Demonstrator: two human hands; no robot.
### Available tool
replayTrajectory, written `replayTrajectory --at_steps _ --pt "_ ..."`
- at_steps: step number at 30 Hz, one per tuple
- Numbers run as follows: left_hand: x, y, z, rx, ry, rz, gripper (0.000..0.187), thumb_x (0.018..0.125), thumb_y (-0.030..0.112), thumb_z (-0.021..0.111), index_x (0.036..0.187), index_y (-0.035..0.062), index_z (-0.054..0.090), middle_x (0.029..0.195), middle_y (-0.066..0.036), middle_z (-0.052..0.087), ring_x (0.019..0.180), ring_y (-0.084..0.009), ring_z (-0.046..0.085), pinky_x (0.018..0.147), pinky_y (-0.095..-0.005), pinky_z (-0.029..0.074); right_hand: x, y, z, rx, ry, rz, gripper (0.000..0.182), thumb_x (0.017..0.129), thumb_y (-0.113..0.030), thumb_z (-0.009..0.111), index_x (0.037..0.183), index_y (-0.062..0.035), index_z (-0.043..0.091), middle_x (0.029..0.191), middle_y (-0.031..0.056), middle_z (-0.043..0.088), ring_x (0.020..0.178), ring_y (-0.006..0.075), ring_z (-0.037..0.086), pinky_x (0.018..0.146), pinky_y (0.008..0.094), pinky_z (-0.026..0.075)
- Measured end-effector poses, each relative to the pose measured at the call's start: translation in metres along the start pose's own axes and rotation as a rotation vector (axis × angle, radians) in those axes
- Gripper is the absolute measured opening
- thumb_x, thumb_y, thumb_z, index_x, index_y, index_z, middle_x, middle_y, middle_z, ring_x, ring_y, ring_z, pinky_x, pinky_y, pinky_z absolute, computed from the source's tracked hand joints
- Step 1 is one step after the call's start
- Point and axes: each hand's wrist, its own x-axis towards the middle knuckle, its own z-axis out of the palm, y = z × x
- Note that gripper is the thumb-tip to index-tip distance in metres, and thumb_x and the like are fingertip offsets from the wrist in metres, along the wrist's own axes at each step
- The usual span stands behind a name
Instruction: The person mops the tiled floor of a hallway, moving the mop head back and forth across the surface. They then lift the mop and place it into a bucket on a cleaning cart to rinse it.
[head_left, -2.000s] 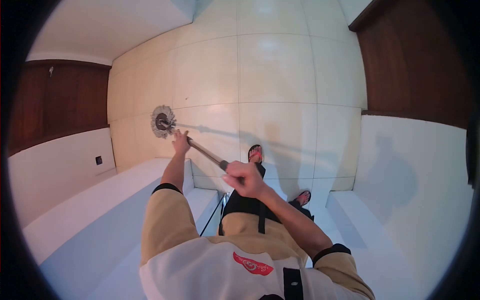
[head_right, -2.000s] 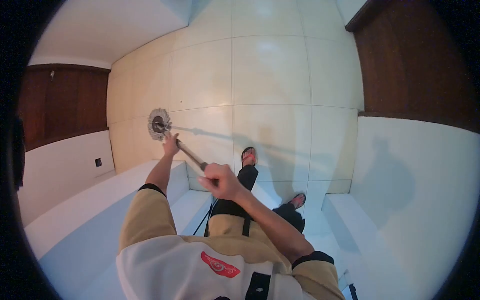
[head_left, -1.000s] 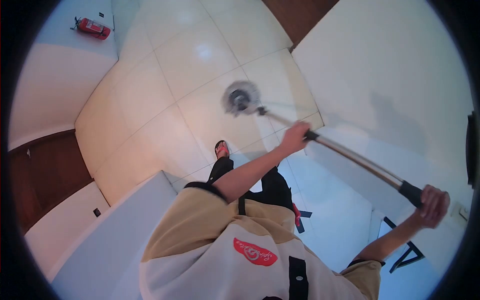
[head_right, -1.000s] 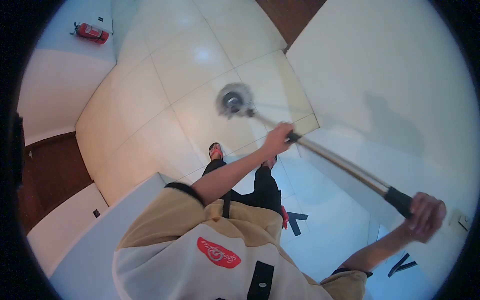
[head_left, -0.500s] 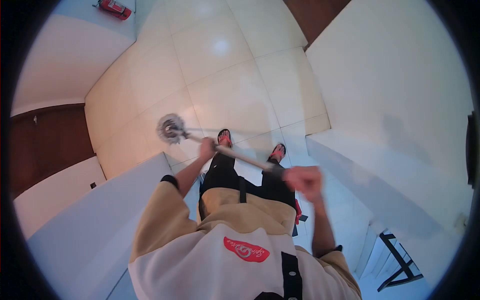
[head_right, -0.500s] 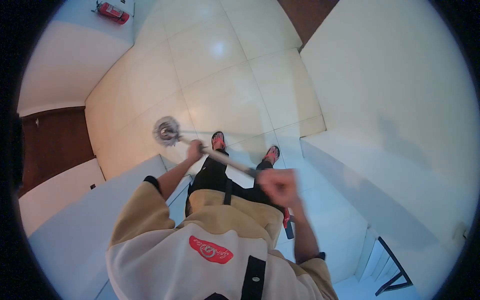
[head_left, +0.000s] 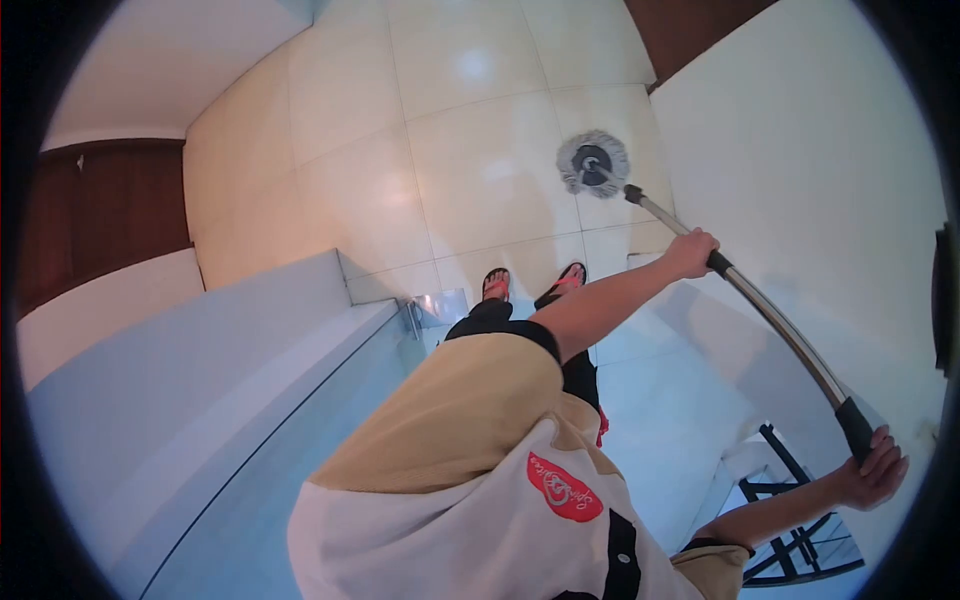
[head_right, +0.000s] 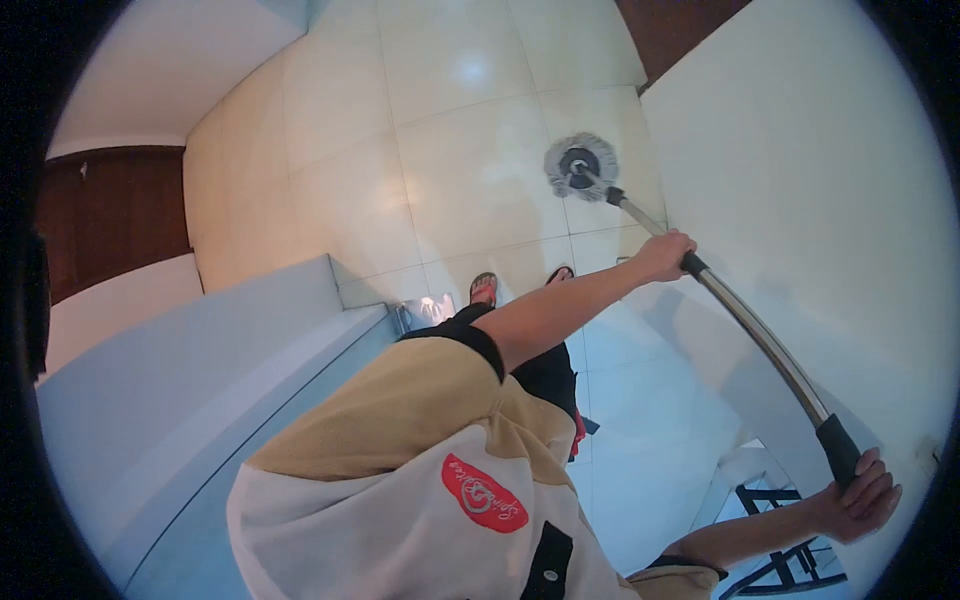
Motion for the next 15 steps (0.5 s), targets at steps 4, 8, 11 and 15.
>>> replayTrajectory --at_steps 4,8,11,15 --pt "-0.122 -0.04 -0.049 0.011 0.181 -0.009 0.021 0.059 0.007 0.056 0.078 0.0052 0.049 0.082 -0.013 0.052 0.083 -0.0304 0.05 0.069 -0.0401 0.042 -0.02 0.022 0.009 0.371 -0.416 0.054 0.017 0.079 -0.018 0.039 0.068 -0.0088 0.049 0.039 -0.0029 0.031 0.041 0.0073 0.034 0.053 0.0268 0.032" --pt "-0.295 -0.144 -0.106 0.26 0.18 -0.366 0.041 0.059 0.009 0.059 0.099 0.0066 0.047 0.098 -0.014 0.05 0.092 -0.0315 0.048 0.076 -0.0379 0.041 -0.131 0.096 0.105 0.716 -0.47 0.305 0.01 0.071 -0.011 0.055 0.065 -0.0081 0.048 0.05 0.0029 0.046 0.04 0.0129 0.044 0.04 0.0225 0.036" --pt "-0.414 -0.234 -0.151 0.242 0.265 -0.374 0.045 0.055 0.011 0.068 0.094 0.0079 0.046 0.1 -0.014 0.048 0.095 -0.0325 0.046 0.081 -0.0393 0.038 -0.221 0.121 0.155 0.372 -0.649 0.517 0.017 0.071 -0.01 0.054 0.058 0.0009 0.055 0.045 0.0058 0.049 0.034 0.0106 0.043 0.039 0.0222 0.036" --pt "-0.424 -0.236 -0.146 0.451 0.059 -0.62 0.036 0.054 0.011 0.067 0.086 0.0061 0.05 0.091 -0.014 0.048 0.087 -0.0315 0.049 0.072 -0.0388 0.042 -0.262 0.14 0.116 0.158 -0.845 0.491 0.014 0.073 -0.008 0.051 0.065 0.0025 0.058 0.048 0.0044 0.049 0.037 0.008 0.039 0.036 0.0224 0.032"
